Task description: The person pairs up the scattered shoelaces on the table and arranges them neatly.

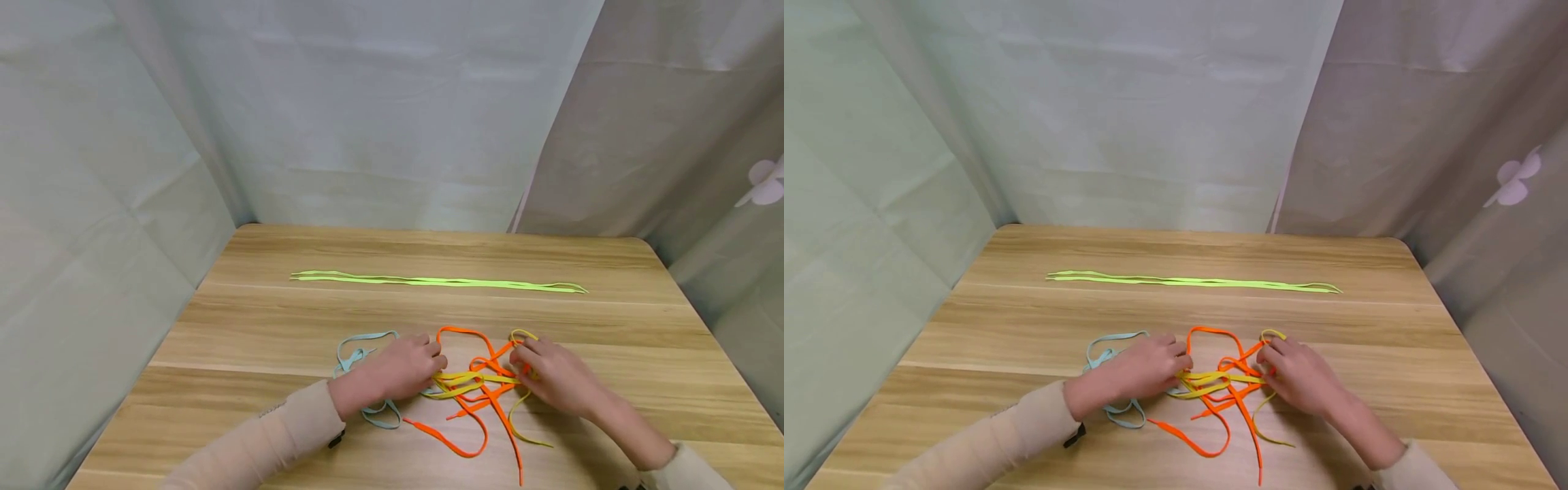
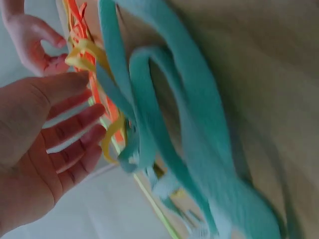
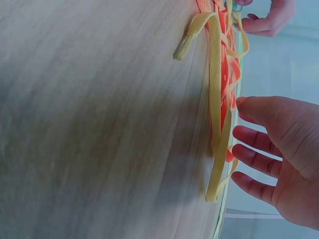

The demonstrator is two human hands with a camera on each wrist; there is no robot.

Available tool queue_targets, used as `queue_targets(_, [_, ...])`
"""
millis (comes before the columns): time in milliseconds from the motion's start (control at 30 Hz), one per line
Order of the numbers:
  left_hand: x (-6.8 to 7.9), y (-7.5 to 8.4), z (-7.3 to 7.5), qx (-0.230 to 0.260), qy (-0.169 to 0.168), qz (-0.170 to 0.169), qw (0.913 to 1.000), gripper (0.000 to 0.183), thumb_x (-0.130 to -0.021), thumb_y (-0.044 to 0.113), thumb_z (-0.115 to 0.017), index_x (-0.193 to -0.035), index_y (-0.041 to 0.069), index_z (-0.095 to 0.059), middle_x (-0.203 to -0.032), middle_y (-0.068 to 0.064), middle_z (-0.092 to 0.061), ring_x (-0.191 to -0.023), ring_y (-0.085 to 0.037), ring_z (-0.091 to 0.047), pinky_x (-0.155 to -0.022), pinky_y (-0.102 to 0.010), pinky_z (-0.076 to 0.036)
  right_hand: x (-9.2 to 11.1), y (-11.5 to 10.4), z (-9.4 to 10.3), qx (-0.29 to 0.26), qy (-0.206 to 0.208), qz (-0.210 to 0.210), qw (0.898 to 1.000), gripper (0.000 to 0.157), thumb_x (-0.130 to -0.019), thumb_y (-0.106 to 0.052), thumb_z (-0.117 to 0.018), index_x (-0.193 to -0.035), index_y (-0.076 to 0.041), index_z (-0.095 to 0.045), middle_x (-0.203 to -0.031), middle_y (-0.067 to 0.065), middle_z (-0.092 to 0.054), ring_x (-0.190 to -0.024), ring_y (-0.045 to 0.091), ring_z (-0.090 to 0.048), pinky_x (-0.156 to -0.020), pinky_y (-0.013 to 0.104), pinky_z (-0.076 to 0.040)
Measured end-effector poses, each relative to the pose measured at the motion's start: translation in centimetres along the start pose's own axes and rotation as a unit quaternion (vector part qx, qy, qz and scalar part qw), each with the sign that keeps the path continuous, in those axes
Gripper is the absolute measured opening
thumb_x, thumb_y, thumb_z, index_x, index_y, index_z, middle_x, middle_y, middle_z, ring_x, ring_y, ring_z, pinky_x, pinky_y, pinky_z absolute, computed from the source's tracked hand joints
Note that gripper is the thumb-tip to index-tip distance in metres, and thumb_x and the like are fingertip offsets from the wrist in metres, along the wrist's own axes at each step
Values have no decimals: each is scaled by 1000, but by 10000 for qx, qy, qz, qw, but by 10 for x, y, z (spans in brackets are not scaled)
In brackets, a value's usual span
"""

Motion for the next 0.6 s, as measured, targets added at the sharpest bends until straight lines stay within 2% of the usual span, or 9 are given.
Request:
queue_targets(167, [-5,7,-5,-233,-141,236,9994,11,-83,28,-65,-92,22,-66,-79,7,-56,-65,-11,-47,-52,-19,-32,-1,-4,-2,-84,-11,103,9999,31,-63,-16,-81,-87,-19,-61,-85,-10,-56,-71,6,-51,-60,25,-45])
queue_targets(333, [-8,10,-8,-80,-260,387,9989,6,-87,22,-62,-91,22,-67,-74,6,-56,-59,-10,-47,-47,-19,-29,-2,-9,-2,-197,35,197,9996,31,-63,-17,-82,-86,-18,-61,-85,-9,-55,-72,5,-53,-61,26,-47])
queue_targets(600, [-11,11,-10,-126,-370,318,9987,6,-85,20,-64,-90,23,-66,-72,7,-55,-57,-9,-49,-46,-20,-30,-5,-10,-4,-254,-35,161,9995,29,-65,-17,-81,-87,-18,-62,-86,-9,-54,-73,5,-53,-62,25,-47])
Point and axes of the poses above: each hand's wrist, its own x-axis away from the middle knuckle, its own z-axis out of the back of the hand, y = z × x, the point moved 5 cm from there along -x, towards the middle knuckle
